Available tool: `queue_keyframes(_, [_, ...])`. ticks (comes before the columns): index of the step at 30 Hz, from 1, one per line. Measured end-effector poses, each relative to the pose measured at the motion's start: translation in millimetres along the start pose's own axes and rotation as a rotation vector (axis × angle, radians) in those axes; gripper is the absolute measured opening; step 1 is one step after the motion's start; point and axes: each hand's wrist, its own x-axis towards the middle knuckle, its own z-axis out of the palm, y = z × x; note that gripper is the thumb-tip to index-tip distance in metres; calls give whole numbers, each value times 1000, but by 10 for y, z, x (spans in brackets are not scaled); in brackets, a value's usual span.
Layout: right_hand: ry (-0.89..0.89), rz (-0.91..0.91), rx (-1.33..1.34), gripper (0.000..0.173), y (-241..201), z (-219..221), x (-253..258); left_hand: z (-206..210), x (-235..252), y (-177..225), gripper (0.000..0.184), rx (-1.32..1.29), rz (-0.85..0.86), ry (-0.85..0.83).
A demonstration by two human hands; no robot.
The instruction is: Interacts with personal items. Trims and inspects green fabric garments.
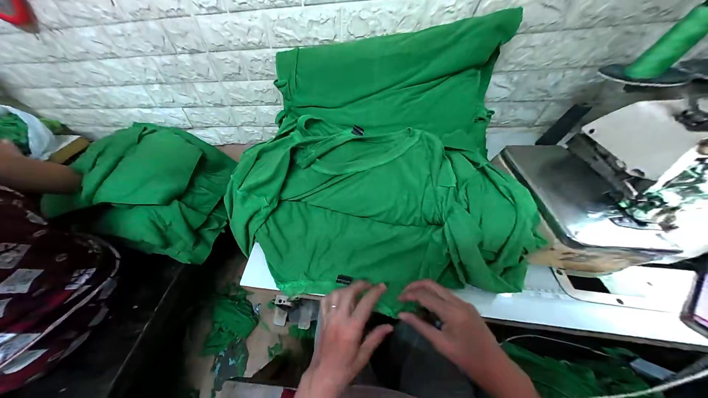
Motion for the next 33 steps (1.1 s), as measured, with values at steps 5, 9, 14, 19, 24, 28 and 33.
queue_keyframes(5, [124,154,284,15,-20,-25,-459,176,-63,-31,13,-11,112,58])
queue_keyframes(9, [150,356,423,9,-83,-184,-565,213,-148,1,13,-35,139,69])
queue_keyframes(14, [425,198,214,17,-12,-68,-324,304,19,207,16,-65,62,124])
queue_keyframes(19, [306,268,-235,38,-17,-33,-15,525,392,309,24,18,3,-37])
queue_keyframes(24, [217,313,-271,32,52,-51,-54,401,182,227,15,-166,187,-17])
queue_keyframes(28, [307,301,-91,32,100,-52,-120,138,-240,90,20,-288,132,-199])
queue_keyframes(33, [347,230,24,25,68,-17,-186,-189,-593,-95,18,-274,-229,-459])
